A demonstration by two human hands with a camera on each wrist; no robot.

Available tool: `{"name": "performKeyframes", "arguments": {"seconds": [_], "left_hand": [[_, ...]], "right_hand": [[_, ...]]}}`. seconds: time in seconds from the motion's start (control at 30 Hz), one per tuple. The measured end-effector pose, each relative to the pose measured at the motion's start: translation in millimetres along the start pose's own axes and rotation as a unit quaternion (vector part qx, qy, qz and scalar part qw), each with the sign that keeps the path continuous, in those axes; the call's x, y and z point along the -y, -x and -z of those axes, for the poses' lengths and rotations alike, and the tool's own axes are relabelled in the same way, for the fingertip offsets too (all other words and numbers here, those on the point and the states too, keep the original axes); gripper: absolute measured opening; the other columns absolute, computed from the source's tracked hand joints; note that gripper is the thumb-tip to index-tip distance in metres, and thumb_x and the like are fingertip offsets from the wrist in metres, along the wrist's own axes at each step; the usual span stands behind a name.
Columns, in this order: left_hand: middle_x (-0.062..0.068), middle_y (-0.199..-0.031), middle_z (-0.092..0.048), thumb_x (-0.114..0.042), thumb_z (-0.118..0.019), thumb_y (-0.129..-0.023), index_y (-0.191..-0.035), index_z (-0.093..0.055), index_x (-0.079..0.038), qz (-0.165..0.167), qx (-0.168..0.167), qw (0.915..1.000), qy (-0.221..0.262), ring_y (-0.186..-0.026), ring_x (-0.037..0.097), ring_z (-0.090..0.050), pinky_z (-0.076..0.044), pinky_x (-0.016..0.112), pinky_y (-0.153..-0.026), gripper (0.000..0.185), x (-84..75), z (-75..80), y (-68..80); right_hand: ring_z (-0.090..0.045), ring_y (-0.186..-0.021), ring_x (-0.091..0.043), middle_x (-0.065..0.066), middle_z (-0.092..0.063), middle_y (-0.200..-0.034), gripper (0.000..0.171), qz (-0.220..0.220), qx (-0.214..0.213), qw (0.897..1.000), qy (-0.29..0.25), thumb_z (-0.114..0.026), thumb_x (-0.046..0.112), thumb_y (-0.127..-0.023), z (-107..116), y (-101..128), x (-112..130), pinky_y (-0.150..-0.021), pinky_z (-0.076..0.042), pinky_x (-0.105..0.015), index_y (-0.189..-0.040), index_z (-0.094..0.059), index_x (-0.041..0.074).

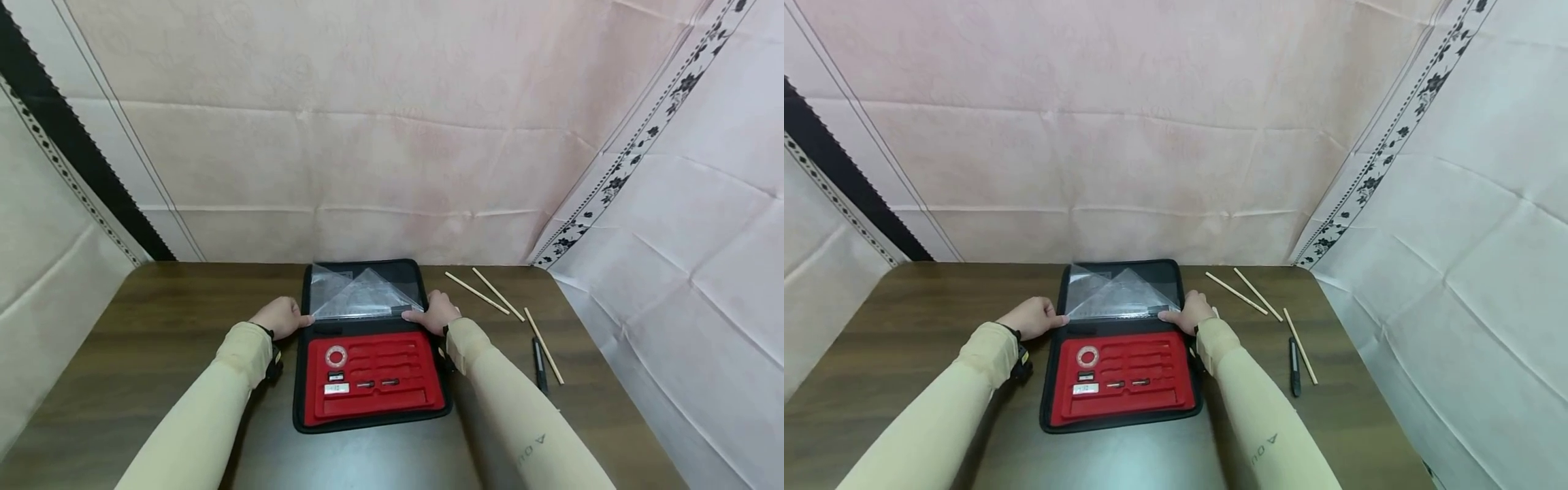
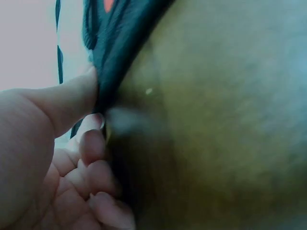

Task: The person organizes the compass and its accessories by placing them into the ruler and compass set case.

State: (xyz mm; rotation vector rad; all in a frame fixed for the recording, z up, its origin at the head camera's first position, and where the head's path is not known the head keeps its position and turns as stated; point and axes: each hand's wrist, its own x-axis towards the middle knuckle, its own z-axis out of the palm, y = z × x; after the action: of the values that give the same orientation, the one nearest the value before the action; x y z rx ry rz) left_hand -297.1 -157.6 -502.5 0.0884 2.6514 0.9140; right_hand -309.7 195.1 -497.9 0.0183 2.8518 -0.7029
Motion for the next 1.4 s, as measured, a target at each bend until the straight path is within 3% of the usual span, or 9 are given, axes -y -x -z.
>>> {"name": "performKeyframes", "arguments": {"seconds": [0.07,0.2,0.3,0.6,0.93,1.17,1.4], "left_hand": [[0.006,-0.064,-0.051,-0.037,-0.067,-0.091,-0.077,-0.053,-0.005,-0.001,-0.002,1.0,0.003,-0.061,0.02,-0.049,-0.038,0.031,-0.056,0.038,0.0,-1.6,1.5],[0.007,-0.067,-0.051,-0.037,-0.066,-0.091,-0.079,-0.053,-0.005,-0.015,-0.012,0.9998,0.001,-0.064,0.021,-0.049,-0.038,0.031,-0.057,0.037,-0.8,-2.0,4.3],[0.007,-0.068,-0.051,-0.037,-0.066,-0.091,-0.078,-0.053,-0.006,-0.021,-0.019,0.9996,0.001,-0.065,0.021,-0.048,-0.037,0.031,-0.058,0.037,-1.7,0.8,6.6],[0.008,-0.076,-0.052,-0.039,-0.063,-0.093,-0.086,-0.056,-0.006,-0.016,0.02,0.9996,0.007,-0.073,0.022,-0.05,-0.039,0.033,-0.062,0.035,-1.9,12.8,10.6],[0.009,-0.079,-0.052,-0.038,-0.064,-0.093,-0.088,-0.057,-0.006,-0.003,0.033,0.9993,0.016,-0.075,0.023,-0.049,-0.039,0.034,-0.063,0.033,-1.5,13.5,8.6],[0.009,-0.077,-0.052,-0.039,-0.065,-0.092,-0.086,-0.056,-0.007,0.006,0.03,0.9994,0.018,-0.073,0.023,-0.05,-0.039,0.033,-0.061,0.034,0.5,11.3,6.5],[0.009,-0.078,-0.052,-0.039,-0.065,-0.092,-0.088,-0.055,-0.006,0.009,0.032,0.9993,0.014,-0.074,0.023,-0.05,-0.039,0.034,-0.062,0.034,-2.3,13.0,7.7]], "right_hand": [[-0.055,-0.092,-0.027,-0.013,-0.054,-0.097,0.062,0.007,0.011,1.0,-0.02,-0.068,0.054,-0.085,4,3,-1,-0.086,-0.042,-0.045,-0.107,-0.054,-0.003],[-0.055,-0.096,-0.027,-0.015,-0.056,-0.103,0.059,0.025,0.034,0.998,-0.053,-0.066,0.042,-0.091,19,14,-10,-0.085,-0.045,-0.042,-0.121,-0.049,-0.005],[-0.057,-0.102,-0.027,-0.014,-0.059,-0.11,0.054,0.049,0.041,0.997,-0.035,-0.066,0.035,-0.092,34,25,-22,-0.086,-0.046,-0.043,-0.128,-0.048,-0.001],[-0.061,-0.092,-0.023,-0.009,-0.064,-0.098,0.031,0.101,0.062,0.992,0.029,-0.069,0.021,-0.09,69,64,-66,-0.08,-0.048,-0.043,-0.111,-0.06,-0.001],[-0.056,-0.073,-0.018,-0.002,-0.061,-0.08,0.024,0.088,0.022,0.994,0.064,-0.072,0.026,-0.087,52,67,-78,-0.069,-0.046,-0.037,-0.089,-0.062,0.004],[-0.05,-0.061,-0.015,0.001,-0.056,-0.067,0.023,0.047,0.045,0.996,0.065,-0.066,0.025,-0.092,41,61,-76,-0.058,-0.041,-0.031,-0.076,-0.063,0.008],[-0.049,-0.057,-0.015,0.001,-0.052,-0.062,0.028,0.057,0.059,0.993,0.089,-0.06,0.019,-0.096,39,60,-73,-0.057,-0.041,-0.032,-0.07,-0.061,0.007]]}}
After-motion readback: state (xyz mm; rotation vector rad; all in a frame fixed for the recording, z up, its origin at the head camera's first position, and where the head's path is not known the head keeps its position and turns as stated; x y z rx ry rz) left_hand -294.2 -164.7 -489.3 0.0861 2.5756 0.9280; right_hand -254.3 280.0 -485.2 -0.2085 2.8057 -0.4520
